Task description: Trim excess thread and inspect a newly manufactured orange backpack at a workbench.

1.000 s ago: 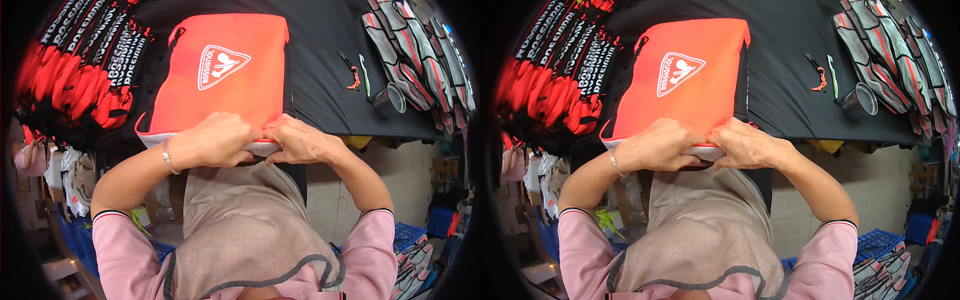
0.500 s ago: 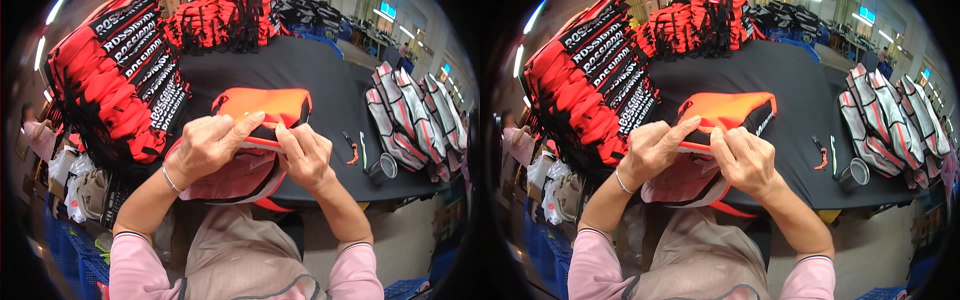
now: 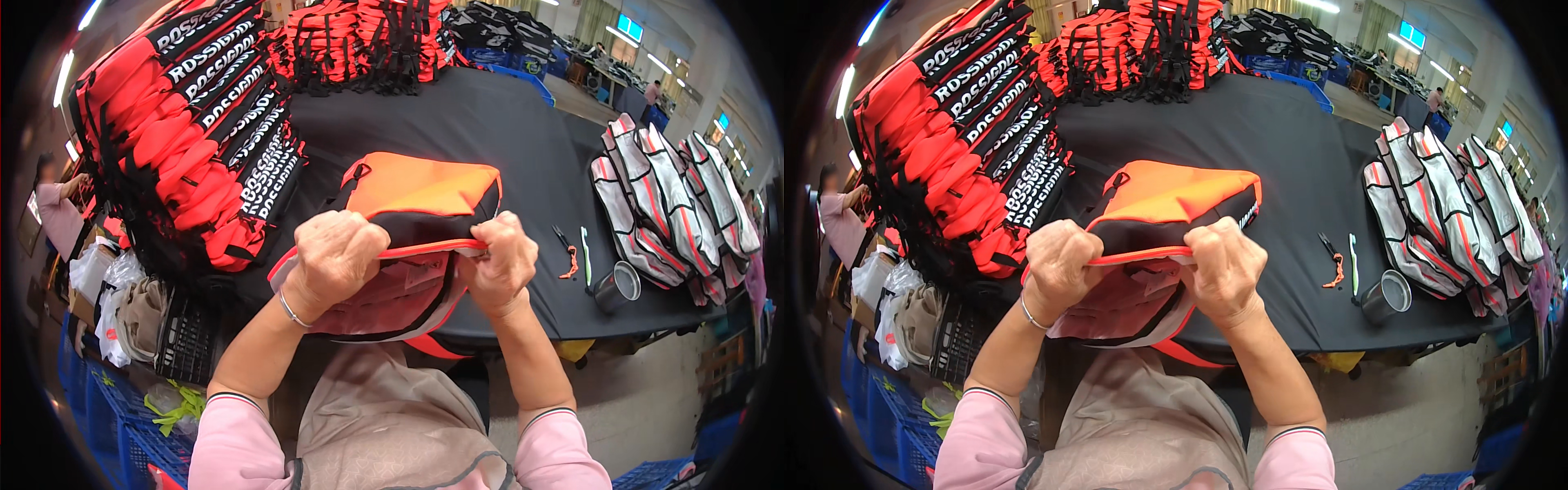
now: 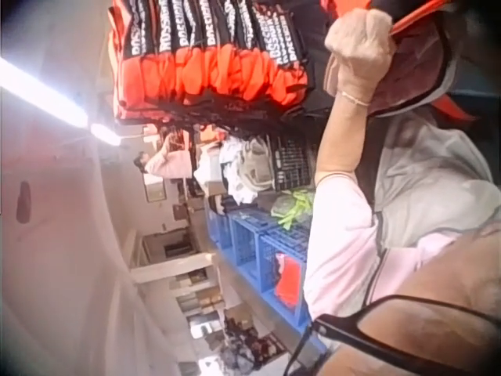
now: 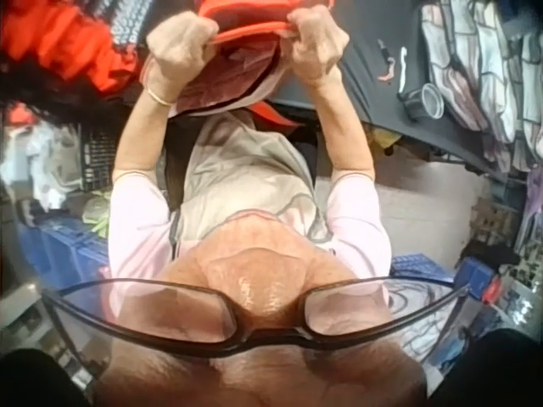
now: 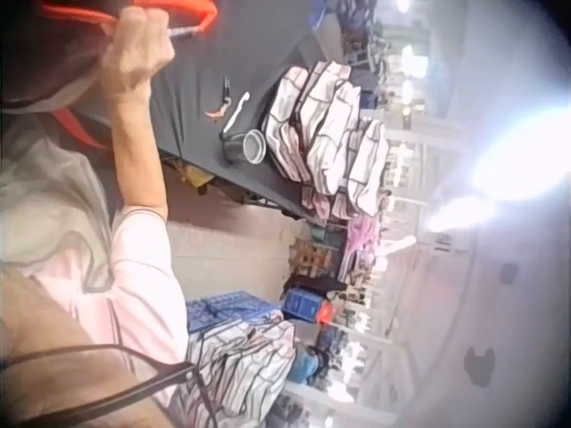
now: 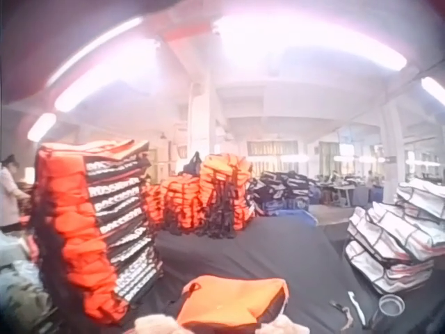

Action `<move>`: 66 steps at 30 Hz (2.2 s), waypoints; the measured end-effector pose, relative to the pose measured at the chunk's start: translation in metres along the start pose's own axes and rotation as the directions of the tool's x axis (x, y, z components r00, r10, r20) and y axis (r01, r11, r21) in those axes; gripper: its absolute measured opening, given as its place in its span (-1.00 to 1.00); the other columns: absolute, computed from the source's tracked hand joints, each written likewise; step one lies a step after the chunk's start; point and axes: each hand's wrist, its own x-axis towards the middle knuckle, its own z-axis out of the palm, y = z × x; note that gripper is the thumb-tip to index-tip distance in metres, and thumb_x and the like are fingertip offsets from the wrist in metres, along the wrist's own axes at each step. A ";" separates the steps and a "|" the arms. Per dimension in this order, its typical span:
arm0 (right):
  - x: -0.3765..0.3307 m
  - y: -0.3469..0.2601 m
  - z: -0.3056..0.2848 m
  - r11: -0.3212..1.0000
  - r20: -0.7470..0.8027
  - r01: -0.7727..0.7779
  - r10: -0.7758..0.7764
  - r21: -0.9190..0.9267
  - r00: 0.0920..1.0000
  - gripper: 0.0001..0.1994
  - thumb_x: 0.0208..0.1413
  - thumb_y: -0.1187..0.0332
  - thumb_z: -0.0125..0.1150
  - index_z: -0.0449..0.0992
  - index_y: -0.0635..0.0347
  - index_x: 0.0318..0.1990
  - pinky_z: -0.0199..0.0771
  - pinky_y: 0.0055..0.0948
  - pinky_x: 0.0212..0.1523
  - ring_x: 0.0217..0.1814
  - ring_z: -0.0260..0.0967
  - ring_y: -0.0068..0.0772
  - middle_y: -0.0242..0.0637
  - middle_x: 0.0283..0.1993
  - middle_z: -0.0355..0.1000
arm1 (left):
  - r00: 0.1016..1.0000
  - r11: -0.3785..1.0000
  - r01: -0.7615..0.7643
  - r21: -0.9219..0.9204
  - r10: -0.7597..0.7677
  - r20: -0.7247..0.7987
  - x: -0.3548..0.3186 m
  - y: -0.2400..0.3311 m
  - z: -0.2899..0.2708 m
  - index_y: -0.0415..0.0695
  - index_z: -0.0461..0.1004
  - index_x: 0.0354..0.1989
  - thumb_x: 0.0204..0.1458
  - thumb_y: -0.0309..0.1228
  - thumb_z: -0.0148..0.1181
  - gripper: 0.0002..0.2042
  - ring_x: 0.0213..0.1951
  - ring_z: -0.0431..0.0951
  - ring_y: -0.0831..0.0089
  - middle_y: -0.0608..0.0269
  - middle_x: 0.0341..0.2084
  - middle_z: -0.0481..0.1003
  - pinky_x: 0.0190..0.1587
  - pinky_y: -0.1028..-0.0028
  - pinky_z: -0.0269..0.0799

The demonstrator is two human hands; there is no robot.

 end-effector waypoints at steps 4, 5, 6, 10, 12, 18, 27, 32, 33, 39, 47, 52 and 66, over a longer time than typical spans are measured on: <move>0.003 0.001 0.003 0.995 -0.091 -0.029 0.020 -0.093 0.996 -0.73 -0.25 0.59 0.28 0.24 0.18 -0.50 0.17 -0.38 -0.63 -0.61 0.16 -0.30 -0.34 -0.57 0.14 | 0.999 1.000 -0.012 0.021 0.013 -0.030 -0.004 0.008 0.004 -0.07 0.33 -0.61 -0.28 -0.65 0.13 -0.84 -0.68 0.31 0.46 0.34 -0.68 0.22 -0.63 0.47 0.20; 0.002 -0.003 0.003 0.996 -0.076 -0.041 0.036 -0.075 0.996 -0.74 -0.25 0.59 0.27 0.25 0.18 -0.50 0.17 -0.38 -0.63 -0.61 0.17 -0.30 -0.34 -0.57 0.14 | 0.999 0.999 -0.023 0.046 0.025 -0.041 -0.003 0.005 0.003 -0.07 0.32 -0.62 -0.29 -0.64 0.12 -0.85 -0.68 0.30 0.44 0.34 -0.68 0.20 -0.64 0.46 0.19; 0.001 -0.006 0.004 0.997 -0.060 -0.054 0.051 -0.056 0.997 -0.75 -0.25 0.60 0.27 0.25 0.18 -0.51 0.17 -0.38 -0.63 -0.60 0.17 -0.29 -0.34 -0.57 0.14 | 0.998 0.997 -0.033 0.072 0.037 -0.051 -0.002 0.001 0.002 -0.07 0.31 -0.64 -0.30 -0.63 0.11 -0.85 -0.69 0.29 0.43 0.33 -0.69 0.19 -0.64 0.45 0.17; -0.021 -0.025 0.014 0.999 0.096 -0.043 0.042 0.007 0.995 -0.73 -0.16 0.48 0.37 0.28 0.18 -0.55 0.20 -0.35 -0.63 -0.59 0.22 -0.20 -0.26 -0.57 0.17 | 0.998 0.997 0.014 0.081 -0.009 -0.063 0.013 -0.011 0.002 -0.08 0.27 -0.65 -0.31 -0.53 0.12 -0.87 -0.69 0.24 0.35 0.29 -0.70 0.14 -0.64 0.40 0.12; -0.026 -0.022 0.012 0.997 0.117 -0.082 0.083 -0.014 0.990 -0.74 -0.15 0.46 0.35 0.29 0.18 -0.56 0.21 -0.36 -0.64 -0.58 0.25 -0.21 -0.28 -0.58 0.18 | 0.998 0.999 0.015 0.043 -0.013 -0.061 0.013 -0.007 0.008 -0.07 0.26 -0.66 -0.31 -0.52 0.12 -0.86 -0.69 0.25 0.37 0.29 -0.69 0.14 -0.63 0.42 0.14; -0.003 0.015 -0.005 0.961 -0.130 -0.065 0.031 -0.270 0.991 -0.74 -0.26 0.58 0.23 0.20 0.17 -0.60 0.03 -0.40 -0.69 -0.65 0.10 -0.32 -0.34 -0.61 0.04 | 1.000 0.999 0.004 -0.052 -0.005 -0.025 -0.001 0.012 0.025 -0.05 0.35 -0.60 -0.27 -0.58 0.19 -0.85 -0.65 0.30 0.44 0.35 -0.64 0.22 -0.61 0.47 0.20; -0.042 0.011 -0.013 0.976 -0.129 -0.145 0.125 -0.161 0.984 -0.70 -0.15 0.53 0.38 0.51 0.40 -0.21 0.43 -0.45 -0.52 -0.53 0.40 -0.26 -0.17 -0.46 0.44 | 0.991 0.990 0.087 -0.111 -0.076 0.106 -0.033 0.042 0.030 -0.03 0.33 -0.61 -0.27 -0.58 0.21 -0.83 -0.68 0.26 0.44 0.36 -0.66 0.19 -0.62 0.45 0.18; -0.050 0.004 -0.017 0.961 -0.057 -0.146 0.136 -0.234 0.989 -0.68 -0.14 0.51 0.37 0.54 0.47 -0.18 0.43 -0.46 -0.52 -0.53 0.45 -0.25 -0.10 -0.39 0.50 | 0.990 0.985 0.123 -0.123 -0.114 0.078 -0.046 0.045 0.032 -0.04 0.36 -0.57 -0.28 -0.58 0.21 -0.83 -0.66 0.31 0.42 0.35 -0.65 0.23 -0.60 0.44 0.22; -0.054 0.006 -0.018 0.953 -0.091 -0.172 0.154 -0.248 0.984 -0.73 -0.10 0.52 0.35 0.56 0.42 -0.19 0.45 -0.45 -0.51 -0.51 0.48 -0.25 -0.09 -0.37 0.52 | 0.984 0.984 0.140 -0.109 -0.126 0.130 -0.052 0.039 0.031 -0.04 0.38 -0.54 -0.26 -0.58 0.21 -0.84 -0.63 0.36 0.41 0.34 -0.63 0.28 -0.59 0.43 0.25; -0.139 0.028 -0.099 0.887 0.142 -0.374 0.421 -0.271 0.896 -0.68 -0.03 0.54 0.35 0.50 0.34 -0.07 0.54 -0.38 -0.28 -0.33 0.55 -0.22 -0.15 -0.30 0.53 | 0.578 0.881 0.472 -0.002 -0.308 0.756 -0.113 0.013 -0.018 -0.08 0.49 -0.35 -0.16 -0.19 0.43 -0.69 -0.40 0.54 0.27 0.32 -0.50 0.49 -0.29 0.32 0.38; -0.044 -0.054 -0.134 0.820 0.767 -0.361 0.556 -0.444 0.319 -0.39 -0.17 0.60 0.38 0.42 0.15 0.15 0.46 -0.14 0.10 0.28 0.25 0.12 0.02 0.28 0.24 | 0.598 0.871 0.462 -0.169 -0.165 0.784 -0.168 0.014 -0.022 -0.08 0.45 -0.43 -0.17 -0.24 0.43 -0.72 -0.28 0.47 0.35 0.33 -0.47 0.46 -0.11 0.32 0.24; -0.072 -0.106 -0.006 0.928 0.928 -0.361 0.215 -0.096 0.304 -0.67 -0.05 0.35 0.40 0.35 0.27 -0.26 0.42 -0.05 -0.11 -0.09 0.37 0.04 -0.07 -0.22 0.41 | 0.616 0.750 0.533 -0.390 -0.028 0.787 -0.131 0.028 -0.006 -0.08 0.42 -0.47 -0.10 -0.11 0.38 -0.67 -0.31 0.45 0.35 0.31 -0.54 0.41 -0.17 0.33 0.21; -0.021 -0.061 -0.030 0.910 0.986 -0.412 0.107 -0.045 0.130 -0.74 -0.12 0.37 0.42 0.48 0.25 -0.31 0.39 -0.11 -0.42 -0.38 0.43 0.06 -0.06 -0.47 0.41 | 0.829 0.768 0.264 -0.583 0.129 0.545 -0.109 0.020 0.016 -0.08 0.42 -0.35 -0.21 -0.38 0.34 -0.75 -0.38 0.52 0.29 0.29 -0.51 0.40 -0.41 0.33 0.43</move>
